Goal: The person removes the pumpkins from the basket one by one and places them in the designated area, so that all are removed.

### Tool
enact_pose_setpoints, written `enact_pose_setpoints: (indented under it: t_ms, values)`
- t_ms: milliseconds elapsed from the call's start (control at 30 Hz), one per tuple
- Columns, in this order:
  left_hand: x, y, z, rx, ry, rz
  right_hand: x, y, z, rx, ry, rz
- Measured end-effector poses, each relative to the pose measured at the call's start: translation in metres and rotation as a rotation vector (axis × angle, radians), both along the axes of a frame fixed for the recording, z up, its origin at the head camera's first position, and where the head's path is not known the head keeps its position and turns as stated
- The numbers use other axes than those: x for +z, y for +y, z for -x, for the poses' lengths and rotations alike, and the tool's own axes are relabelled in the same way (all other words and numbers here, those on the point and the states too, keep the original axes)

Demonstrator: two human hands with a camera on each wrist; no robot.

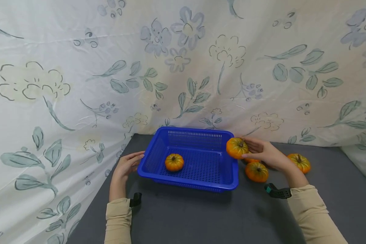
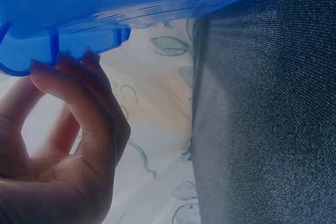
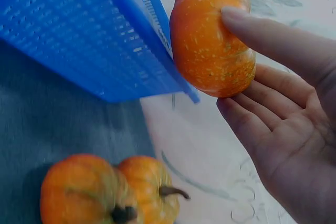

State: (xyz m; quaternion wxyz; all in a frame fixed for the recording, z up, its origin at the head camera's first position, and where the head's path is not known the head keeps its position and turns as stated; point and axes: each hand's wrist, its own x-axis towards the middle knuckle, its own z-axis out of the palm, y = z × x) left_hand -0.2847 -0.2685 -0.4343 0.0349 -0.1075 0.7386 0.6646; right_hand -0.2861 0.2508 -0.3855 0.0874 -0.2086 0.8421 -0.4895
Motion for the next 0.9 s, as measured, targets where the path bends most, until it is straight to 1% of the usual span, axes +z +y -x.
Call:
enact_pose_setpoints:
  t_ms: [100, 267, 567, 833, 900]
  values:
    - [0.0, 0.0, 0.0, -0.003, 0.001, 0.006, -0.001, 0.01, -0.004, -0.039, -0.01, -0.041]
    - [0.0, 0.001, 0.0, -0.001, 0.004, 0.007, -0.005, 0.026, -0.009, -0.064, -0.032, -0.057]
    - [0.001, 0.0, 0.001, -0.01, 0.005, -0.008, -0.016, 0.059, -0.02, -0.068, -0.061, -0.055]
    - [0.002, 0.0, 0.0, 0.004, -0.005, 0.001, -0.029, 0.087, -0.029, -0.086, -0.098, -0.054]
    - [0.002, 0.0, 0.0, 0.005, -0.01, 0.003, -0.032, 0.095, -0.031, -0.078, -0.104, -0.053]
